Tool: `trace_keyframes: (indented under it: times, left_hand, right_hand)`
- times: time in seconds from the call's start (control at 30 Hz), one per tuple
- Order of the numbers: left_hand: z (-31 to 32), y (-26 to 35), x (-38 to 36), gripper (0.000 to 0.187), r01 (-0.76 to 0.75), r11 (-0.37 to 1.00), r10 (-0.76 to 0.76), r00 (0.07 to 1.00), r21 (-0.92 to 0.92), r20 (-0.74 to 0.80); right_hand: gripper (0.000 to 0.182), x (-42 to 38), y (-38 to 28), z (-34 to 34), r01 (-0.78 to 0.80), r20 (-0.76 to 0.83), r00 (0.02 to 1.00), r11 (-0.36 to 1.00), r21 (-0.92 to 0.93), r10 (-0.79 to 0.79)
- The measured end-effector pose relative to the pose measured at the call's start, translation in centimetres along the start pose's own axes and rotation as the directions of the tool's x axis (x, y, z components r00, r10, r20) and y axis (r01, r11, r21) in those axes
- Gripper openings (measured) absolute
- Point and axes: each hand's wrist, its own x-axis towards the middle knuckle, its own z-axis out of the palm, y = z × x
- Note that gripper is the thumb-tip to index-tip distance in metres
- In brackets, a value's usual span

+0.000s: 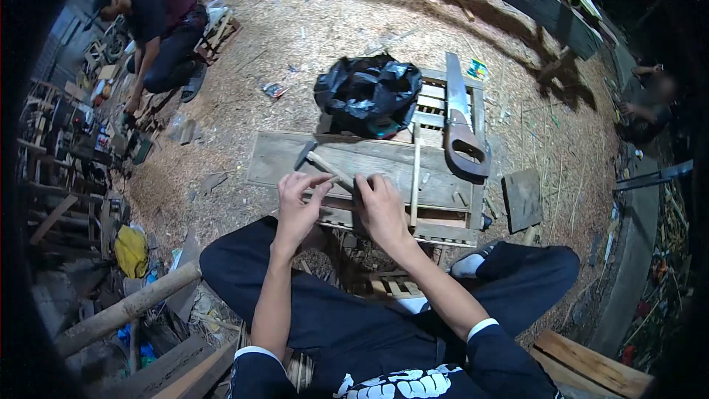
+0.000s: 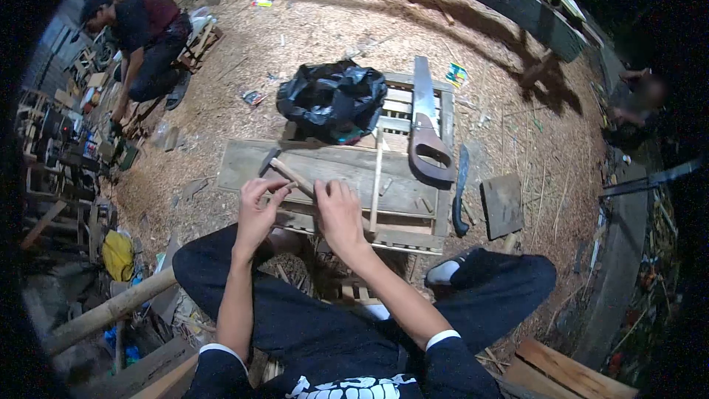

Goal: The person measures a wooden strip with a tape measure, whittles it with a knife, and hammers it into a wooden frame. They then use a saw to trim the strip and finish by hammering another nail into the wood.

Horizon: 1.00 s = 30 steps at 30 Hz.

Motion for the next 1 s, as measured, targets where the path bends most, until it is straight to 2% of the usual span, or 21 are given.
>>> trace_keyframes:
  times: [0.03,0.07,0.13,0.17,0.2,0.27,0.3,0.33,0.4,0.43,0.5,0.6,0.67,0.73,0.77,0.83,1.0]
  left_hand:
    - [-0.4,-0.5,-0.5,0.017,0.063,0.998,-0.062,0.998,-0.029,0.029]
    - [-0.7,-0.9,-1.1,0.017,0.130,0.990,-0.126,0.990,-0.058,0.062]
    - [-1.0,-0.8,-1.7,0.017,0.124,0.987,-0.122,0.992,-0.106,0.024]
    - [-1.0,-0.8,-1.9,0.016,0.065,0.997,-0.065,0.998,-0.044,-0.005]
    - [-1.0,-0.7,-2.1,0.015,0.009,1.000,-0.009,1.000,0.020,-0.027]
    - [-0.2,-0.1,-2.3,0.013,0.027,1.000,-0.027,0.998,0.001,-0.052]
    - [0.4,0.2,-2.2,0.013,0.008,0.999,-0.009,0.998,-0.031,-0.058]
    - [0.9,0.4,-2.1,0.013,-0.013,0.998,0.008,0.998,-0.065,-0.064]
    - [3.1,0.0,-1.8,0.014,-0.037,0.999,0.036,0.998,-0.039,-0.047]
    - [4.3,0.2,-1.6,0.013,-0.074,0.997,0.071,0.993,-0.029,-0.091]
    - [6.4,0.7,-1.0,0.014,-0.123,0.992,0.116,0.982,-0.037,-0.151]
    - [8.9,0.4,-0.1,0.013,-0.154,0.988,0.153,0.978,0.002,-0.144]
    - [9.9,-0.1,-0.1,0.013,-0.140,0.990,0.140,0.982,0.008,-0.131]
    - [10.4,-0.3,-0.3,0.012,-0.145,0.986,0.155,0.979,0.080,-0.136]
    - [10.6,-0.4,-0.3,0.013,-0.191,0.973,0.209,0.966,0.127,-0.154]
    - [10.4,-0.2,0.0,0.013,-0.195,0.973,0.213,0.963,0.123,-0.166]
    - [10.5,-0.2,0.3,0.014,-0.181,0.980,0.193,0.966,0.079,-0.170]
  right_hand:
    - [0.044,-0.2,-0.3,-0.4,-0.019,0.065,0.998,0.994,0.111,0.012]
    - [0.044,-0.2,-0.7,-0.2,-0.006,0.074,0.997,0.994,0.111,-0.003]
    - [0.049,-0.3,-1.5,-0.7,-0.041,-0.003,0.999,0.972,0.231,0.043]
    - [0.045,-0.2,-1.6,-1.2,-0.161,0.077,0.986,0.952,0.259,0.146]
    - [0.045,-0.4,-1.6,-1.9,-0.159,0.080,0.986,0.954,0.254,0.143]
    - [0.042,-1.0,-1.1,-3.6,-0.126,-0.061,0.985,0.918,0.376,0.160]
    - [0.039,-1.4,-1.1,-4.5,-0.052,-0.179,0.975,0.912,0.407,0.135]
    - [0.039,-1.9,-1.3,-5.7,-0.051,-0.179,0.975,0.917,0.397,0.131]
    - [0.037,-3.2,-1.5,-7.9,-0.215,-0.026,0.964,0.835,0.506,0.264]
    - [0.035,-4.0,-1.1,-8.5,-0.322,0.050,0.940,0.829,0.457,0.338]
    - [0.031,-5.8,0.0,-8.0,-0.320,0.002,0.935,0.842,0.435,0.354]
    - [0.026,-7.6,1.3,-7.7,-0.296,-0.048,0.936,0.854,0.427,0.348]
    - [0.029,-8.1,1.1,-8.7,-0.410,0.072,0.908,0.844,0.346,0.412]
    - [0.031,-8.8,1.2,-8.6,-0.397,0.035,0.912,0.856,0.333,0.409]
    - [0.033,-9.1,1.5,-8.1,-0.381,0.017,0.918,0.869,0.316,0.396]
    - [0.039,-9.1,2.3,-7.5,-0.326,-0.016,0.938,0.899,0.294,0.345]
    - [0.042,-8.7,2.7,-6.7,-0.306,-0.029,0.945,0.913,0.270,0.325]
